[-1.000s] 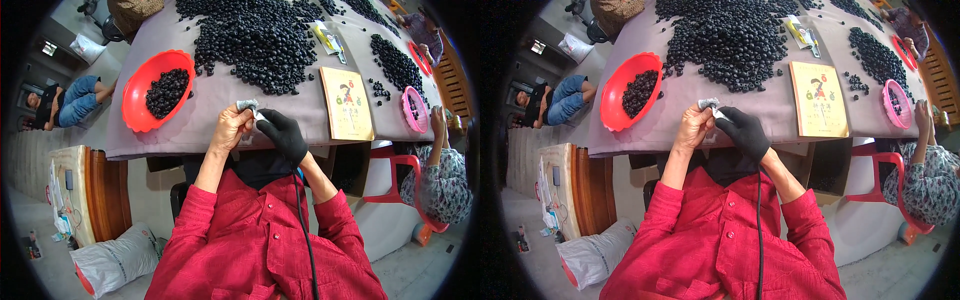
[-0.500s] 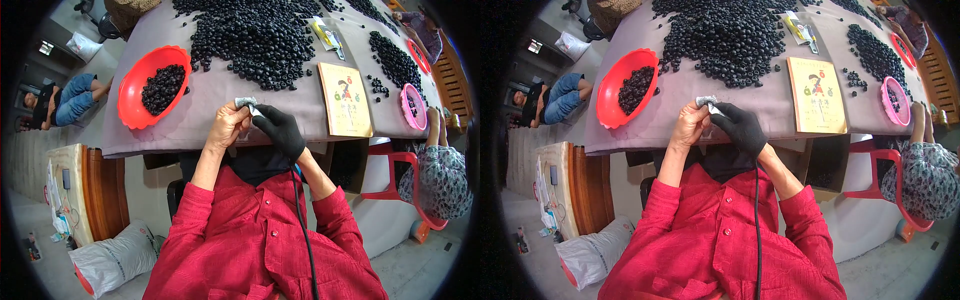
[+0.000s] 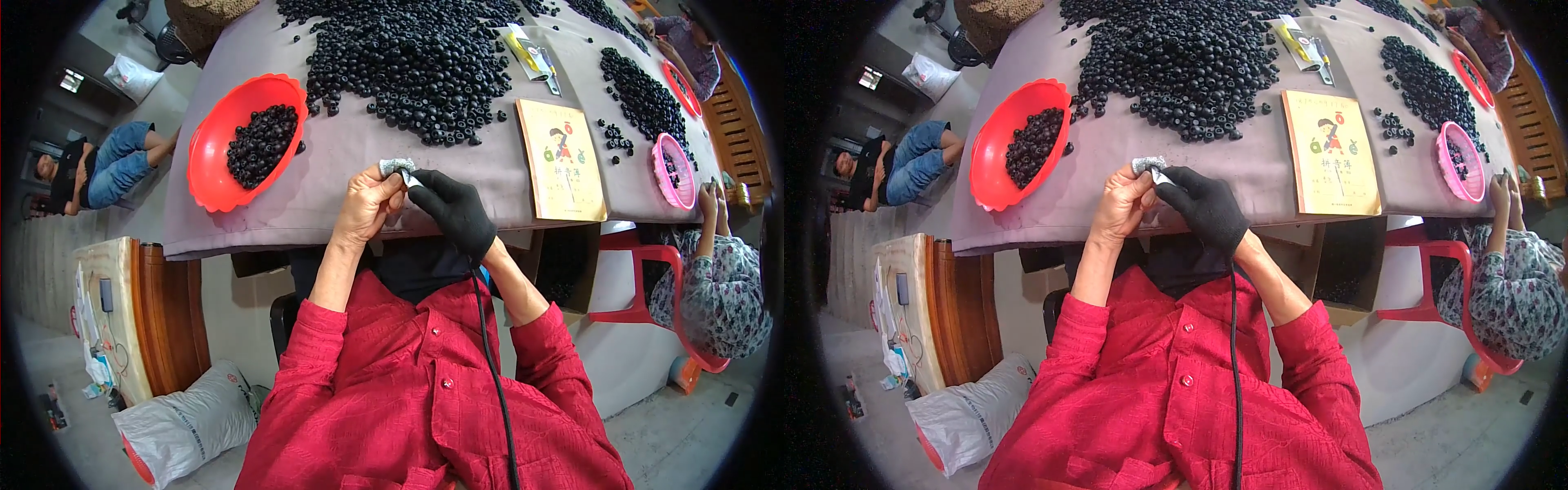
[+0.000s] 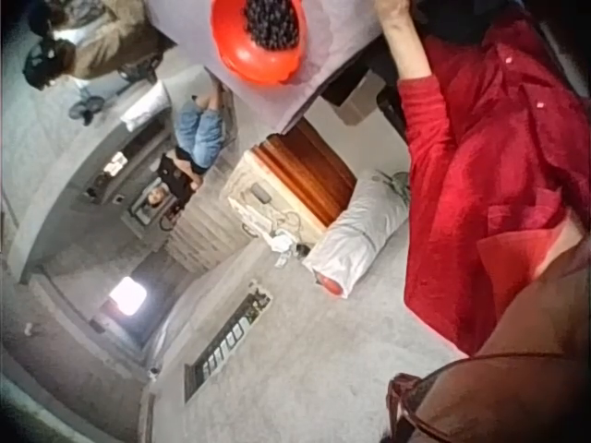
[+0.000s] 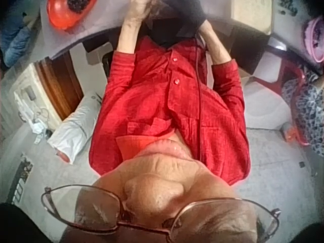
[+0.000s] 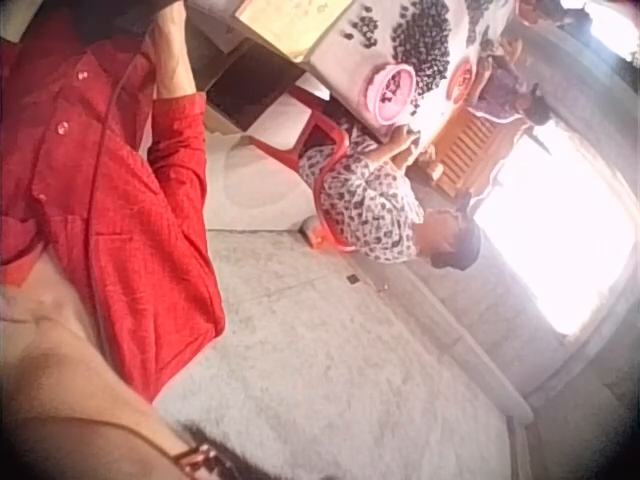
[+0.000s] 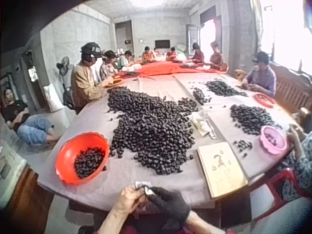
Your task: The person sorts small black round items on a table by hand, wearing a protective glove.
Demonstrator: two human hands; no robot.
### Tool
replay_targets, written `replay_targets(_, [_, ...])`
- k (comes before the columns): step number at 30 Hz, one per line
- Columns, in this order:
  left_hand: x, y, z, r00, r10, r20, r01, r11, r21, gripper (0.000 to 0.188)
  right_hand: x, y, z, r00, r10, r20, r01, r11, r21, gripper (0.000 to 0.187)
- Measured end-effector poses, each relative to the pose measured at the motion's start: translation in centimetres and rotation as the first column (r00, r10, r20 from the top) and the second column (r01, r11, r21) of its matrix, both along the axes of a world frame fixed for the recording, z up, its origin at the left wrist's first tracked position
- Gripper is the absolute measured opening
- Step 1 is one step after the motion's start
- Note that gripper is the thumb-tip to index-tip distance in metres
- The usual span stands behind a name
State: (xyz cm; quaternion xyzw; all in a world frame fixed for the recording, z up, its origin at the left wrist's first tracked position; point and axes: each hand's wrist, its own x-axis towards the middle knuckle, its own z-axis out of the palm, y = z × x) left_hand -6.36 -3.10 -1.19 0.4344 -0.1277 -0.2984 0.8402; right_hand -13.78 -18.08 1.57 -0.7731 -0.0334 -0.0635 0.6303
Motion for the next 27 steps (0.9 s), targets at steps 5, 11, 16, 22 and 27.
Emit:
replay_targets(5, [0.0,0.2,0.0,1.000,-0.013,0.013,0.013,1.000,-0.007,0.010,0.2,0.0,-0.1,1.000,0.010,0.001,-0.010,1.000,-0.018,0.034])
replay_targets(11, [0.0,0.2,0.4,1.000,-0.003,0.019,0.003,1.000,0.000,0.010,0.2,0.1,0.0,1.000,0.003,-0.022,-0.004,0.999,-0.044,0.033])
replay_targets(16, [-0.1,0.5,0.7,0.999,-0.030,0.038,0.028,0.998,0.054,0.011,0.3,0.1,0.1,0.999,0.005,0.043,-0.002,0.996,-0.088,0.031])
replay_targets(22, [-0.1,-0.2,0.0,1.000,0.004,-0.011,-0.005,0.998,-0.060,0.012,0.0,-0.1,-0.3,0.999,-0.012,0.029,0.011,0.998,0.062,0.030])
replay_targets(27, [0.1,0.1,-0.4,1.000,0.002,-0.023,-0.004,0.996,-0.085,0.013,-0.2,-0.2,-0.2,0.998,0.036,-0.052,-0.030,0.994,0.110,0.030])
